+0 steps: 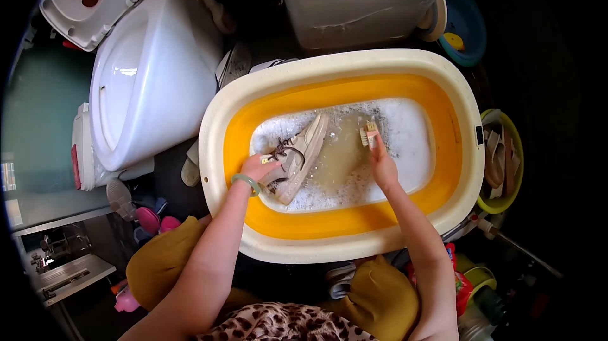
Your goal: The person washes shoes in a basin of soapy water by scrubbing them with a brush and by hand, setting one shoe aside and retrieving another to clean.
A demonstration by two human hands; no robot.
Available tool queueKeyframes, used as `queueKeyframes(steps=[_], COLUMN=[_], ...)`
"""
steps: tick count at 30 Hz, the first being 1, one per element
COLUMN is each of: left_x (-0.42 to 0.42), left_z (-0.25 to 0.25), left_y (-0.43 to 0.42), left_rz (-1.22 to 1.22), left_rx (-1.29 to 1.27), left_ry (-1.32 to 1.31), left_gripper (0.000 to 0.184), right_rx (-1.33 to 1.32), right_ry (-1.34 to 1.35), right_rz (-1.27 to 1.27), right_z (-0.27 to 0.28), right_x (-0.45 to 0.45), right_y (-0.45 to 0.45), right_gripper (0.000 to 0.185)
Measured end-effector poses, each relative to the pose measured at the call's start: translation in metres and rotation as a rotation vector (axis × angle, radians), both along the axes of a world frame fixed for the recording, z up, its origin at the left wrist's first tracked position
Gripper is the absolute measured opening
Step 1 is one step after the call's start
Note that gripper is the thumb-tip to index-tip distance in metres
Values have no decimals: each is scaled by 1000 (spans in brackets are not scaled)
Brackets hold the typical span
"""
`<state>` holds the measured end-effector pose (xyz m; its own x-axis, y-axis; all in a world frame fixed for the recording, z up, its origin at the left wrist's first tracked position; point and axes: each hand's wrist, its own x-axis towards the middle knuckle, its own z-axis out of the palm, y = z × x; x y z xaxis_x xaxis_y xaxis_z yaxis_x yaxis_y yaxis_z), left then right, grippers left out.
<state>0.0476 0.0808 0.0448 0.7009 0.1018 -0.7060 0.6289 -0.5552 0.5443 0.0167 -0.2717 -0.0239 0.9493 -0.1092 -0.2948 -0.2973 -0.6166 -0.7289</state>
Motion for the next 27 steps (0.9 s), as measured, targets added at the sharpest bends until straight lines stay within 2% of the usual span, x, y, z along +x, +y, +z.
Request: queueKeyframes(steps=[1, 2, 3, 4, 6, 7, 9, 10, 12, 13, 15, 18, 21, 23, 25, 27], left_x=[-2, -8, -13, -19, -30, -33, -30, -34, -40, -43, -54, -51, -55, -60, -56, -56], left_z=[-1, -3, -5, -12, -22, -23, 3, -3, -25, -35, -47, -17, -15, -42, -16, -21], left_y=[-1, -3, -6, -6, -14, -20, -34, -36, -36, -35, -36, -48, -47, -40, -46, -42], left_rz=[-29, 54, 138, 145, 238, 275, 320, 320, 262, 252, 258, 286, 230, 238, 190, 203], left_rx=[-8, -141, -272, -277, -261, -259, -269, -276, -129, -90, -22, -63, 27, -18, 8, 34], left_ry=[45, 66, 84, 86, -34, -73, -85, -84, -203, -235, -289, -370, -292, -302, -303, -334], left_gripper=[54, 55, 56, 56, 56, 56, 56, 56, 54, 54, 53, 49, 45, 44, 43, 42], right_rx=[-69, -141, -114, -119, 43, 15, -29, -90, -385, -385, -315, -301, -297, -276, -287, -333], right_ry=[114, 228, 133, 136, -66, -109, -223, -178, -11, -17, -57, -31, -11, -38, -106, -192], right_rz=[-1, -1, 72, 78, 230, 324, 490, 613, 774, 773, 513, 490, 630, 639, 682, 702], right_z=[2, 5, 10, 24, 69, 83, 101, 103, 112, 102, 71, 62, 95, 100, 101, 104], right_x=[-3, -6, -10, -15, -18, -19, -28, -26, 0, 25, 57, 55, -21, -30, -24, 0], right_y=[3, 5, 8, 15, 32, 42, 65, 74, 84, 86, 90, 80, 75, 67, 64, 69], right_gripper=[57, 60, 57, 57, 54, 56, 60, 60, 54, 54, 48, 44, 50, 52, 51, 51])
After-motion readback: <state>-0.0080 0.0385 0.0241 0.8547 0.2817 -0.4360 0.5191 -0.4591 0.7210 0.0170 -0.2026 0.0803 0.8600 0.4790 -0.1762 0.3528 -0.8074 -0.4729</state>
